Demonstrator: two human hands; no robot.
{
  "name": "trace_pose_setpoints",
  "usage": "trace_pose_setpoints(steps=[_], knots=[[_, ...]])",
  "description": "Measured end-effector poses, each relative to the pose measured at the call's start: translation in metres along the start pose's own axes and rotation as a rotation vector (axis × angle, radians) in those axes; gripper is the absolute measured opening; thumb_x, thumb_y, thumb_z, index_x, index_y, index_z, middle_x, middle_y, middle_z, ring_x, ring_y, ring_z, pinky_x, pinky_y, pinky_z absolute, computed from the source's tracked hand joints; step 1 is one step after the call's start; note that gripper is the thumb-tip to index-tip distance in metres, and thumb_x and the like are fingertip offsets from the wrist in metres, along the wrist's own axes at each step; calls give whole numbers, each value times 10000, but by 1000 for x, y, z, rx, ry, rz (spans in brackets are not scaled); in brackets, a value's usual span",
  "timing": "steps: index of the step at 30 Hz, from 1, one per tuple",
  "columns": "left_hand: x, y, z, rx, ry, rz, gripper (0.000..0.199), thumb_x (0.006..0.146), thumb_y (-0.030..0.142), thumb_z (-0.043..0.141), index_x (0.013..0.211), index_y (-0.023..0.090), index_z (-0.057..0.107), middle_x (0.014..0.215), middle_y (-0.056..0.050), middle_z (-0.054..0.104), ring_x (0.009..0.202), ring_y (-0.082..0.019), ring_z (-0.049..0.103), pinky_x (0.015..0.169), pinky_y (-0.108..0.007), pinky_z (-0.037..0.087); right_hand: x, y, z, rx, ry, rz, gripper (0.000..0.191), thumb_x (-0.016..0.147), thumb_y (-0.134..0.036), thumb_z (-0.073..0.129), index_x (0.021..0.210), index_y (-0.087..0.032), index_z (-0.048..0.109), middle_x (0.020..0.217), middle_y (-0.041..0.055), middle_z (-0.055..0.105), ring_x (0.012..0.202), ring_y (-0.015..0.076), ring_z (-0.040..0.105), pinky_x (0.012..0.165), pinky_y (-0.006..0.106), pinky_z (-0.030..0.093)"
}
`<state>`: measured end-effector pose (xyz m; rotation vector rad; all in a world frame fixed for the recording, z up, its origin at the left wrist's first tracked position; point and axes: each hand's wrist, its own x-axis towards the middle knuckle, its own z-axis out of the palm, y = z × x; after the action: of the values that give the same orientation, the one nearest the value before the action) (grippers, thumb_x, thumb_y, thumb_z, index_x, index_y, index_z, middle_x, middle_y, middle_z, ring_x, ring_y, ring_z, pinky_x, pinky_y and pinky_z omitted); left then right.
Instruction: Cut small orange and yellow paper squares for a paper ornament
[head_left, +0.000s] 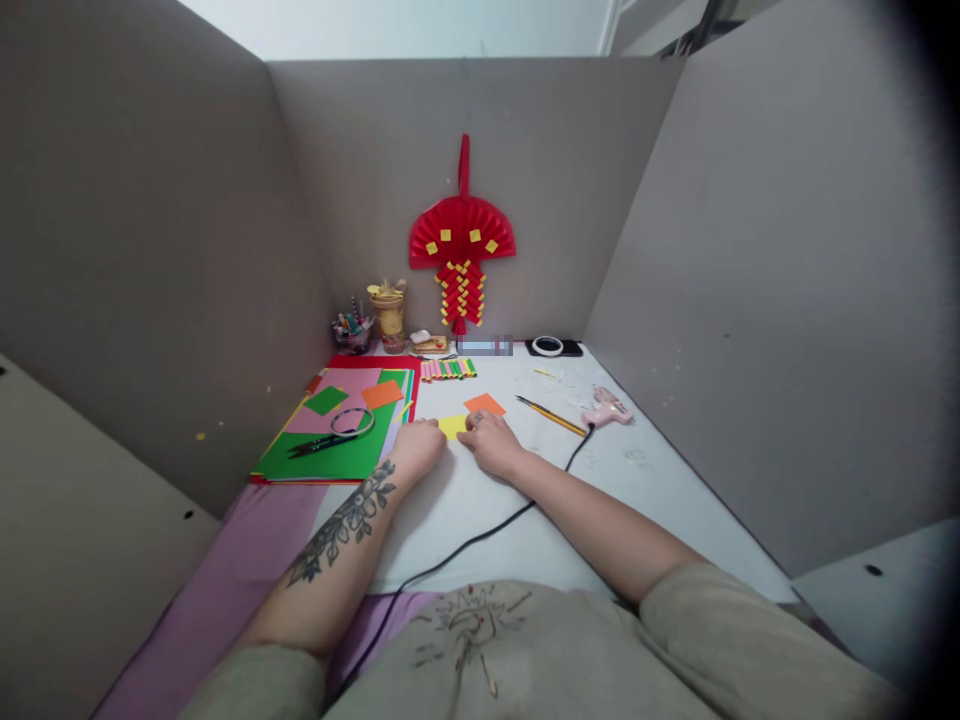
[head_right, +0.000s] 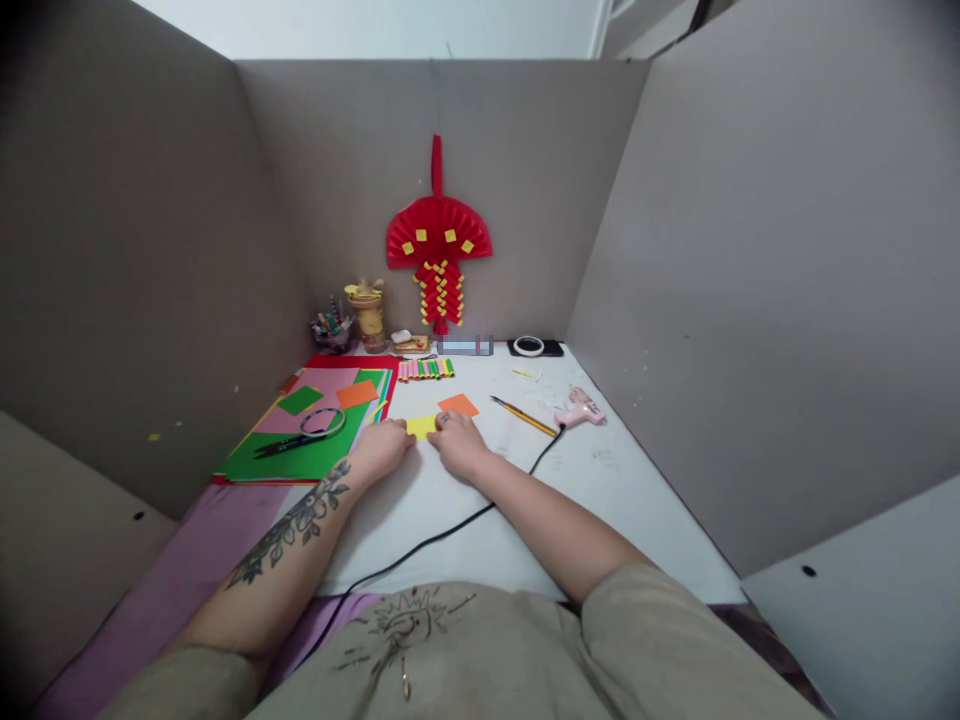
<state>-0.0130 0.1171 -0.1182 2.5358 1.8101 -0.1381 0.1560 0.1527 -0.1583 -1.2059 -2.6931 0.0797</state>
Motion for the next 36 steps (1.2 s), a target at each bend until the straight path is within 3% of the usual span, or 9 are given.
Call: trace_pose_setpoints(steps=[4, 8, 13, 15, 20, 26, 30, 33, 36], knots=[[0, -1, 2, -11, -3, 3, 327, 870, 210, 390, 929, 126, 700, 920, -160, 594, 878, -260, 560, 727, -338, 402, -5, 11, -3, -59, -1, 81, 271, 849, -206, 449, 932, -219, 707, 1018, 101, 576, 972, 238, 428, 809, 346, 298], [3, 0, 11, -40, 91, -42, 308, 852, 163, 401, 910, 131, 703, 932, -147, 570, 910, -253, 529, 756, -340, 395, -7, 16, -3, -40, 2, 118, 257, 834, -204, 464, 889, -228, 715, 996, 100, 589, 975, 243, 446, 808, 342, 297], [7, 14, 24, -46, 221, 38, 349, 892, 217, 367, 1146, 260, 603, 1083, -104, 514, 960, -232, 481, 800, -349, 381, -5, 15, -2, -31, 13, 109, 269, 848, -226, 451, 900, -217, 715, 969, 110, 595, 951, 246, 460, 801, 343, 306], [8, 17, 25, -36, 202, 58, 336, 895, 240, 373, 1123, 271, 617, 1061, -106, 515, 957, -242, 478, 788, -358, 380, -4, 15, -2, -34, 17, 108, 271, 845, -217, 446, 882, -217, 715, 952, 109, 599, 938, 246, 464, 789, 341, 311], [4, 9, 9, 34, 87, -32, 298, 827, 165, 417, 883, 154, 710, 962, -150, 551, 937, -272, 493, 740, -354, 382, -4, 16, -2, -20, 5, 128, 279, 835, -182, 438, 866, -215, 714, 936, 108, 606, 926, 237, 471, 779, 332, 313], [-3, 1, -4, 22, 30, -39, 291, 782, 122, 415, 826, 116, 702, 935, -167, 595, 915, -282, 529, 721, -347, 396, -6, 17, 0, 5, 27, 131, 277, 834, -176, 449, 927, -221, 706, 942, 95, 615, 926, 230, 483, 790, 328, 328], [-3, 3, -3, 7, 23, -44, 288, 799, 142, 417, 843, 116, 700, 937, -161, 603, 921, -270, 538, 749, -342, 407, -5, 2, 3, 39, 133, 49, 322, 870, -213, 418, 1094, -248, 646, 1107, 82, 581, 1006, 224, 456, 866, 342, 324], [-3, 3, -3, 19, 24, -49, 284, 817, 157, 418, 864, 107, 694, 940, -161, 599, 934, -265, 540, 770, -336, 414, -3, -11, 6, 60, 101, -57, 348, 870, -239, 426, 1169, -269, 602, 1226, 71, 524, 1110, 229, 402, 924, 360, 307], [-4, 4, -4, 18, 2, -55, 272, 814, 154, 430, 878, 109, 690, 946, -156, 598, 938, -267, 544, 771, -336, 421, 0, -11, 7, 45, 44, -46, 350, 867, -226, 422, 1157, -273, 613, 1272, 74, 494, 1177, 240, 354, 949, 381, 290]])
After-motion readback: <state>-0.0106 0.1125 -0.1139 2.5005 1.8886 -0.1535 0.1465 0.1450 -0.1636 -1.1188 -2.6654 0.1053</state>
